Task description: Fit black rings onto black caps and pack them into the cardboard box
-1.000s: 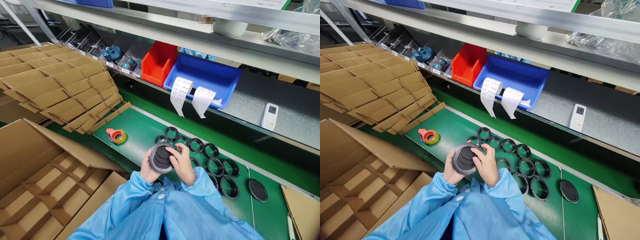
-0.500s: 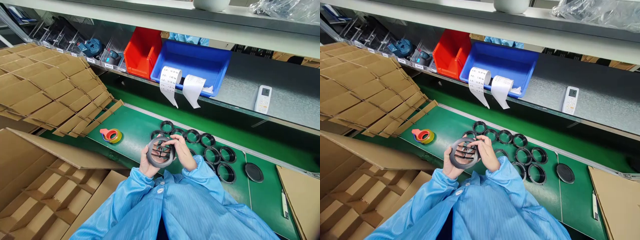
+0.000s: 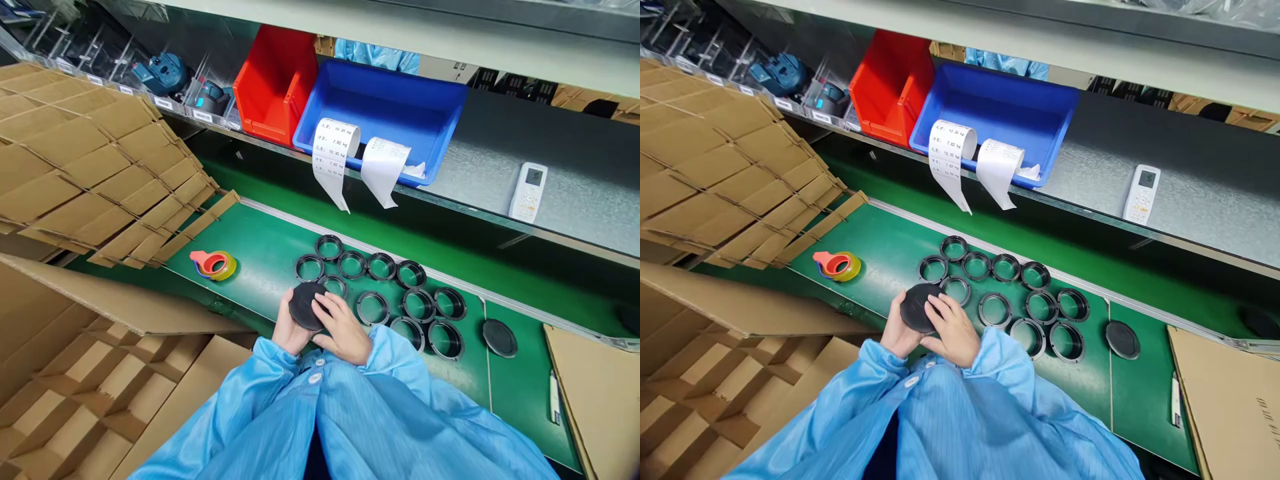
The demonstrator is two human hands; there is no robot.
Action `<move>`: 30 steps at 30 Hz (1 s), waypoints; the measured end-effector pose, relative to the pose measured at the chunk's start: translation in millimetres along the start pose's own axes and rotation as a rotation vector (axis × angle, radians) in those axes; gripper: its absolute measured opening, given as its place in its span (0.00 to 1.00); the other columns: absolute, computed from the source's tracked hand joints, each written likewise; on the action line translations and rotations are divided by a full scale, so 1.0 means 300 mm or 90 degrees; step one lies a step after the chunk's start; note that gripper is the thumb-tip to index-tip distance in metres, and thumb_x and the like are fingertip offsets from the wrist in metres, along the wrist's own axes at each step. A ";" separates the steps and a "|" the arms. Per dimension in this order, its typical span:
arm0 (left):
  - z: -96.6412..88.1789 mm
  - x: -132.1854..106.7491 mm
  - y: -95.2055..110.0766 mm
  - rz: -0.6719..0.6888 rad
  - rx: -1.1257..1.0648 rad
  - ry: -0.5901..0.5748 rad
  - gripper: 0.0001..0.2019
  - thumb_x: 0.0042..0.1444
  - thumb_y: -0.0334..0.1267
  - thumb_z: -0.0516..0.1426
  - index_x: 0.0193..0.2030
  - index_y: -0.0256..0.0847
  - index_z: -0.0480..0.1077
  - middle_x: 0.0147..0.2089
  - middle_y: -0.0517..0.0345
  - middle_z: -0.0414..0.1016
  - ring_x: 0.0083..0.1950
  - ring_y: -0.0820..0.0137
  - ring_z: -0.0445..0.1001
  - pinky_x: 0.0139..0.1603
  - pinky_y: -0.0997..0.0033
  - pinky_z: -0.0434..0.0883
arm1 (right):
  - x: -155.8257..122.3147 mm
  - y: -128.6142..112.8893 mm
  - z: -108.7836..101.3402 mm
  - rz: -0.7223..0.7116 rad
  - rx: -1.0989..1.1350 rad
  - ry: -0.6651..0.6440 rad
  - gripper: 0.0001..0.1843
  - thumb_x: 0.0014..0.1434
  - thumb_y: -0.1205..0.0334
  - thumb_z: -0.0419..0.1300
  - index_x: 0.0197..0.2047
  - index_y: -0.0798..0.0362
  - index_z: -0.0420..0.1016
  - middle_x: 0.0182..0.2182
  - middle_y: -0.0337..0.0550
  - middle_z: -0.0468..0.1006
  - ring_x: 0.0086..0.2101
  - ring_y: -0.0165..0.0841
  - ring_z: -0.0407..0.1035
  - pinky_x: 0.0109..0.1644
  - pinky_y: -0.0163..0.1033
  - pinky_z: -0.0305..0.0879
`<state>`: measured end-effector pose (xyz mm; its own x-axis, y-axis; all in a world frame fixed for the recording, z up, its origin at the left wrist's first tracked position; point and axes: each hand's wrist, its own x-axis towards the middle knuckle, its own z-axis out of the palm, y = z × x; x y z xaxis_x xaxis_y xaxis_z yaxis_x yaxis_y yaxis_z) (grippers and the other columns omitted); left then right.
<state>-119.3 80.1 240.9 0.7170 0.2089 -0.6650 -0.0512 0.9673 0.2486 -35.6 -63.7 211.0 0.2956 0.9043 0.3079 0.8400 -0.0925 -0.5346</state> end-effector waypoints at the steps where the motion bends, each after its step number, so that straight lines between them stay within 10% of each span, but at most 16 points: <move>1: -0.021 0.009 -0.008 -0.018 0.005 0.014 0.21 0.68 0.50 0.47 0.49 0.36 0.72 0.42 0.50 0.77 0.40 0.63 0.77 0.53 0.54 0.73 | -0.014 0.010 0.027 0.000 0.002 -0.042 0.40 0.66 0.38 0.48 0.68 0.61 0.61 0.68 0.54 0.52 0.67 0.46 0.39 0.70 0.53 0.47; 6: -0.085 0.057 -0.063 -0.073 0.034 0.048 0.20 0.66 0.48 0.51 0.54 0.32 0.71 0.45 0.44 0.76 0.47 0.60 0.76 0.57 0.58 0.71 | -0.020 0.081 0.127 0.170 0.129 -0.209 0.60 0.50 0.36 0.66 0.75 0.52 0.41 0.70 0.59 0.35 0.69 0.54 0.33 0.69 0.58 0.47; 9: -0.104 0.094 -0.056 -0.089 0.065 0.051 0.25 0.66 0.53 0.51 0.60 0.36 0.68 0.52 0.42 0.73 0.53 0.55 0.73 0.61 0.47 0.67 | 0.035 0.149 0.164 0.221 0.076 -0.202 0.69 0.41 0.38 0.71 0.75 0.48 0.38 0.68 0.55 0.45 0.66 0.49 0.46 0.67 0.49 0.54; 12: -0.151 0.123 -0.013 -0.062 0.102 0.113 0.25 0.66 0.56 0.50 0.65 0.49 0.62 0.58 0.48 0.69 0.57 0.56 0.71 0.63 0.36 0.59 | 0.097 0.253 0.201 0.279 -0.059 -0.107 0.66 0.40 0.42 0.72 0.74 0.56 0.45 0.66 0.62 0.48 0.63 0.53 0.49 0.68 0.53 0.48; 18: -0.291 0.108 0.059 -0.035 0.104 0.175 0.19 0.68 0.45 0.50 0.60 0.37 0.63 0.59 0.42 0.70 0.57 0.60 0.72 0.56 0.58 0.71 | 0.113 0.401 0.296 0.285 -0.156 -0.076 0.64 0.40 0.43 0.72 0.72 0.61 0.50 0.65 0.71 0.48 0.65 0.58 0.45 0.70 0.60 0.31; 25: -0.376 0.066 0.086 -0.008 0.101 0.258 0.12 0.68 0.35 0.50 0.53 0.30 0.67 0.57 0.39 0.71 0.53 0.60 0.75 0.48 0.65 0.77 | 0.078 0.365 0.342 0.229 -0.161 -0.093 0.61 0.48 0.36 0.67 0.72 0.64 0.49 0.69 0.69 0.42 0.68 0.55 0.37 0.71 0.59 0.34; 30: -0.321 0.056 0.084 -0.017 0.165 0.291 0.20 0.67 0.31 0.48 0.63 0.24 0.61 0.60 0.35 0.68 0.59 0.58 0.71 0.48 0.67 0.78 | 0.140 0.313 0.341 0.210 -0.160 -0.009 0.45 0.66 0.41 0.52 0.74 0.61 0.43 0.71 0.55 0.37 0.70 0.46 0.31 0.72 0.57 0.31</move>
<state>-175.5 122.0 168.2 0.3357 0.2821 -0.8988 0.1783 0.9178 0.3547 9.3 8.2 93.2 0.5635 0.8140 0.1407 0.7864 -0.4764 -0.3932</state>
